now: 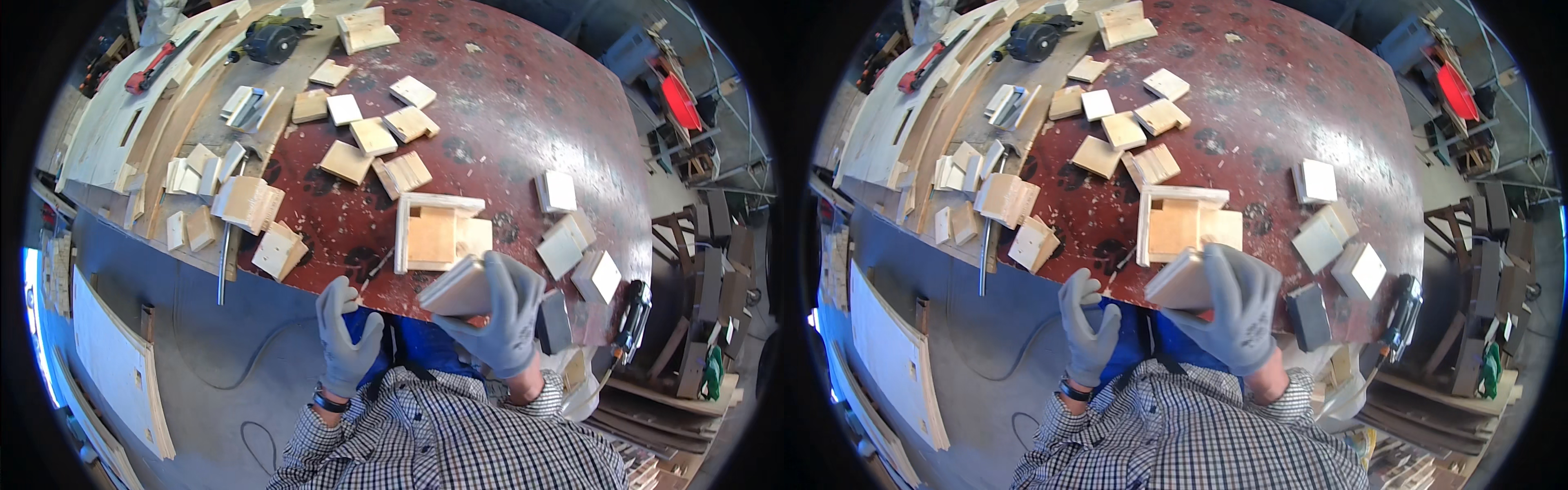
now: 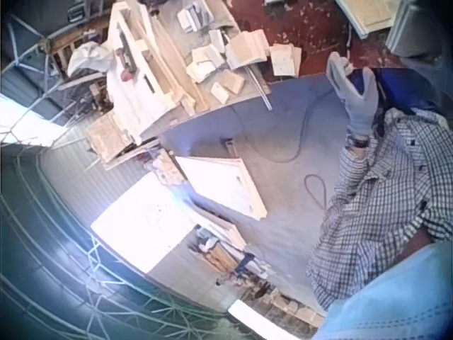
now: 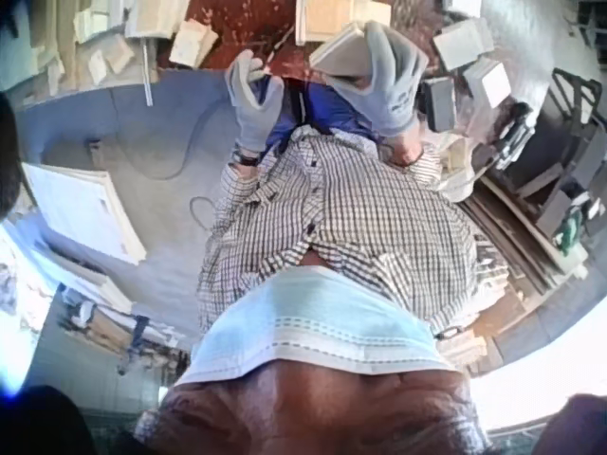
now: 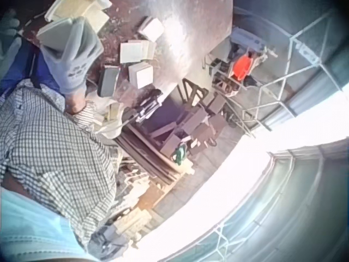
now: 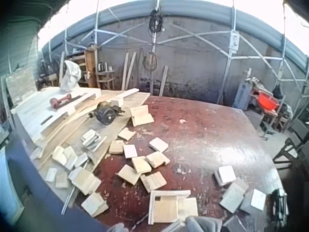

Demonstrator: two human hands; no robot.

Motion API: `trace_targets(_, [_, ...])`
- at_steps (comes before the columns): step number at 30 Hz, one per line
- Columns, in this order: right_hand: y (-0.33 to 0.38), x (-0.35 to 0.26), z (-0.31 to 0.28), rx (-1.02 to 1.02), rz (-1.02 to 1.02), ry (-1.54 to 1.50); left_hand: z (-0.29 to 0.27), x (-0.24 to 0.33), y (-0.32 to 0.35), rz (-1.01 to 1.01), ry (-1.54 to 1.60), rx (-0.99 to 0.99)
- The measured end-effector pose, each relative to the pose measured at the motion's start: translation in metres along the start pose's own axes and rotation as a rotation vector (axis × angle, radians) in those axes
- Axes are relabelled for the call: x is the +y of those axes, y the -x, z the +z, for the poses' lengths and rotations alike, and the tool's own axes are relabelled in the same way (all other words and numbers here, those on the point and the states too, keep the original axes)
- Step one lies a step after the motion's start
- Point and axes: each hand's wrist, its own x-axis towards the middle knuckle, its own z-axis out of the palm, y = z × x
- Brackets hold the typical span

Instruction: The person assembles small wooden boxes by hand on a workbench. They pick up pre-cut wooden pieces, fit them together to form box shapes, and occasionally use a hammer to tap pieces into place. The person handles multiple boxes sequentially, stacking completed units on the table.

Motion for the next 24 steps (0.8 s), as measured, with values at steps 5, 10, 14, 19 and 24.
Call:
trace_targets(5, [0.011, -0.045, -0.002, -0.006, -0.082, -0.200, -0.011, 0.074, 0.000, -0.140, 0.709, -0.201])
trace_targets(10, [0.018, -0.051, -0.025, -0.022, -0.050, -0.446, -0.018, 0.083, 0.024, -0.391, 0.778, -0.201])
trace_targets(14, [0.030, -0.045, -0.042, -0.100, 0.150, -0.760, -0.024, 0.081, 0.038, -0.354, 0.679, -0.275])
trace_targets(19, [0.030, -0.055, -0.057, -0.131, 0.303, -0.777, -0.034, 0.100, 0.037, -0.143, 0.330, -0.375])
trace_targets(24, [0.043, -0.053, -0.060, -0.101, 0.456, -1.048, -0.040, 0.106, 0.042, -0.227, 0.498, -0.502])
